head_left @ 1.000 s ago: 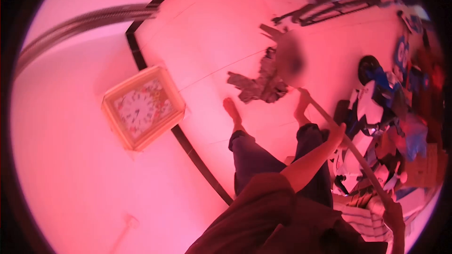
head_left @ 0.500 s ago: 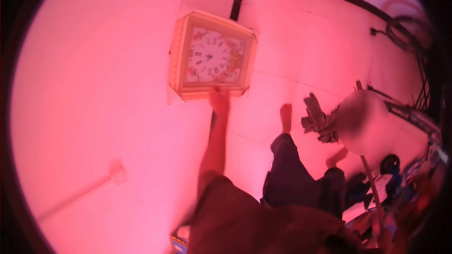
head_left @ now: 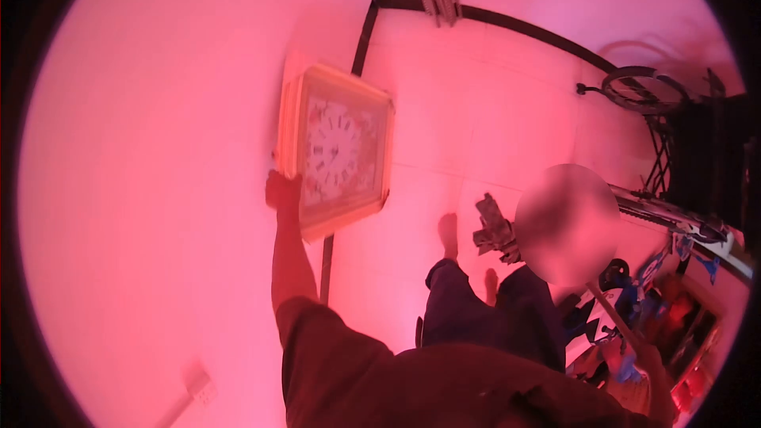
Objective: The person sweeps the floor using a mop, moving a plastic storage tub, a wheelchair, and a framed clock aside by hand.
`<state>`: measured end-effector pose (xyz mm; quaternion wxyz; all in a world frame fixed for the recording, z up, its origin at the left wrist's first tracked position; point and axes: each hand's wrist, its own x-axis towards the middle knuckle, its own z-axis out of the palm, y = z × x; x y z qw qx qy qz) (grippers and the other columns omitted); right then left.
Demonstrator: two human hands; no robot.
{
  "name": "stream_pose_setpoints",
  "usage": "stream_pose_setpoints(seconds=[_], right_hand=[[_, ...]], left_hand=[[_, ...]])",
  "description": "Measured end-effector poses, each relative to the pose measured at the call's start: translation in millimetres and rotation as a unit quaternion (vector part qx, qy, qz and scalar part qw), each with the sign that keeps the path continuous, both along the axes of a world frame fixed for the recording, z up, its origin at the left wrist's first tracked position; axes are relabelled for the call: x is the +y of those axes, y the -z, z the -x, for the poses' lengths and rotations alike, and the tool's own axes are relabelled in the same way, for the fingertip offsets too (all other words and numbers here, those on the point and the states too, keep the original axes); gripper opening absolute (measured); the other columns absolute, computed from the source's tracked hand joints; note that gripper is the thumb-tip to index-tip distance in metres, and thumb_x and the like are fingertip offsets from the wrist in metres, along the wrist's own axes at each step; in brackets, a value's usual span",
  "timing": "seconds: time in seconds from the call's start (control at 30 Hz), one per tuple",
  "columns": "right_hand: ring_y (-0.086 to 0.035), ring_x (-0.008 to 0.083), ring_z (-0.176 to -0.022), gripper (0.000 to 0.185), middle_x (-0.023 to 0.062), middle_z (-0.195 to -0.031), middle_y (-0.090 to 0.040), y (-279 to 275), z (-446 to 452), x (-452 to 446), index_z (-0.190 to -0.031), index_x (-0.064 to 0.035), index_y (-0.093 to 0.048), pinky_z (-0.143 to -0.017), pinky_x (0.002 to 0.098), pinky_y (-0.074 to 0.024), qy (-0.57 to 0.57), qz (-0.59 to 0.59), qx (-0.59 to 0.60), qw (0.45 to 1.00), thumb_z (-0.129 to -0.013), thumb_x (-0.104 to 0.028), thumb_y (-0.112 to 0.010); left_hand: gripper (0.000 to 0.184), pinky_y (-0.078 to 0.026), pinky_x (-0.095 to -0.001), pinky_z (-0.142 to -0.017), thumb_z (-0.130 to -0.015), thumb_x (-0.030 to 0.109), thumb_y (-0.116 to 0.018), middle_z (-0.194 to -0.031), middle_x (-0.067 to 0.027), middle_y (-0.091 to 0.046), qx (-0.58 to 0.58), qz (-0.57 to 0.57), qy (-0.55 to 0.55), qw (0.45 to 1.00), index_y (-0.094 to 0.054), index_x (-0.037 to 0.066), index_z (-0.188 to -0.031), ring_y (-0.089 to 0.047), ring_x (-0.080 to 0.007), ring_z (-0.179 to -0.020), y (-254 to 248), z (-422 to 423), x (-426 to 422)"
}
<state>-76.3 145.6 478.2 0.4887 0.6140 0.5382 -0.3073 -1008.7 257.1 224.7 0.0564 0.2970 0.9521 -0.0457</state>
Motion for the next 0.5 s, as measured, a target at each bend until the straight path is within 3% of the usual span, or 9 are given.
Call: stream_pose_setpoints(seconds=[0.03,0.1,0.23,0.27,0.33,0.4,0.5], right_hand=[[-0.059,0.039,-0.092,0.051,0.0194,-0.098,-0.062,3,-7,-9,-0.116,-0.012,-0.048,-0.081,0.0482,-0.0473,-0.01,-0.088,0.07,0.994,-0.066,-0.001,-0.055],[-0.059,0.0386,-0.09,0.029,0.0197,-0.09,-0.063,12,-23,-15,-0.095,-0.0071,-0.061,-0.081,0.0479,-0.0466,-0.015,-0.174,0.136,0.975,-0.066,-0.007,-0.058],[-0.061,0.0377,-0.089,0.023,0.0195,-0.087,-0.063,14,-54,-24,-0.09,-0.0068,-0.06,-0.078,0.046,-0.0484,-0.041,-0.123,0.033,0.991,-0.067,-0.011,-0.061],[-0.061,0.0372,-0.088,0.022,0.0195,-0.086,-0.063,15,-63,-26,-0.09,-0.0062,-0.06,-0.076,0.0455,-0.0491,-0.043,-0.107,0.0,0.993,-0.068,-0.011,-0.061],[-0.062,0.0374,-0.085,0.025,0.0193,-0.085,-0.064,27,-78,-27,-0.092,-0.0061,-0.061,-0.074,0.0459,-0.0502,-0.038,-0.128,0.012,0.991,-0.068,-0.015,-0.062],[-0.064,0.037,-0.081,0.025,0.0187,-0.085,-0.065,3,-26,7,-0.091,-0.0058,-0.064,-0.071,0.046,-0.0514,0.015,-0.062,-0.014,0.998,-0.069,-0.019,-0.062],[-0.065,0.0353,-0.079,0.023,0.0178,-0.084,-0.066,69,-77,-26,-0.084,-0.0054,-0.066,-0.07,0.0456,-0.052,-0.001,-0.011,-0.008,1.0,-0.07,-0.022,-0.06]], left_hand=[[0.061,-0.05,-0.0457,-0.078,-0.062,0.046,-0.073,-0.094,-0.018,-0.063,-0.05,0.053,-0.007,0.997,-0.055,0.003,-0.101,-0.062,-0.035,-0.091,-20,-13,6],[0.064,-0.05,-0.0454,-0.077,-0.062,0.046,-0.073,-0.096,-0.019,-0.064,-0.074,0.027,0.02,0.997,-0.056,0.002,-0.104,-0.062,-0.0349,-0.091,-24,-27,6],[0.065,-0.05,-0.0439,-0.078,-0.064,0.04,-0.072,-0.097,-0.021,-0.064,-0.109,-0.044,0.008,0.993,-0.056,0.002,-0.114,-0.062,-0.0374,-0.09,-56,-78,11],[0.065,-0.05,-0.0439,-0.078,-0.064,0.04,-0.072,-0.097,-0.021,-0.064,-0.108,-0.044,0.014,0.993,-0.056,0.002,-0.114,-0.062,-0.0374,-0.09,-49,-80,6],[0.068,-0.05,-0.0436,-0.078,-0.061,0.037,-0.075,-0.097,-0.0229,-0.064,-0.051,-0.196,0.105,0.974,-0.055,-0.001,-0.114,-0.061,-0.038,-0.091,-9,-83,-5],[0.071,-0.05,-0.0438,-0.079,-0.064,0.02,-0.07,-0.099,-0.0249,-0.063,-0.066,-0.187,0.075,0.977,-0.045,0.005,-0.129,-0.061,-0.0399,-0.09,8,-86,-11],[0.059,-0.05,-0.0451,-0.077,-0.062,0.021,-0.066,-0.095,-0.0244,-0.063,-0.094,-0.171,0.056,0.979,-0.054,0.003,-0.117,-0.061,-0.0409,-0.088,-58,-142,17]])
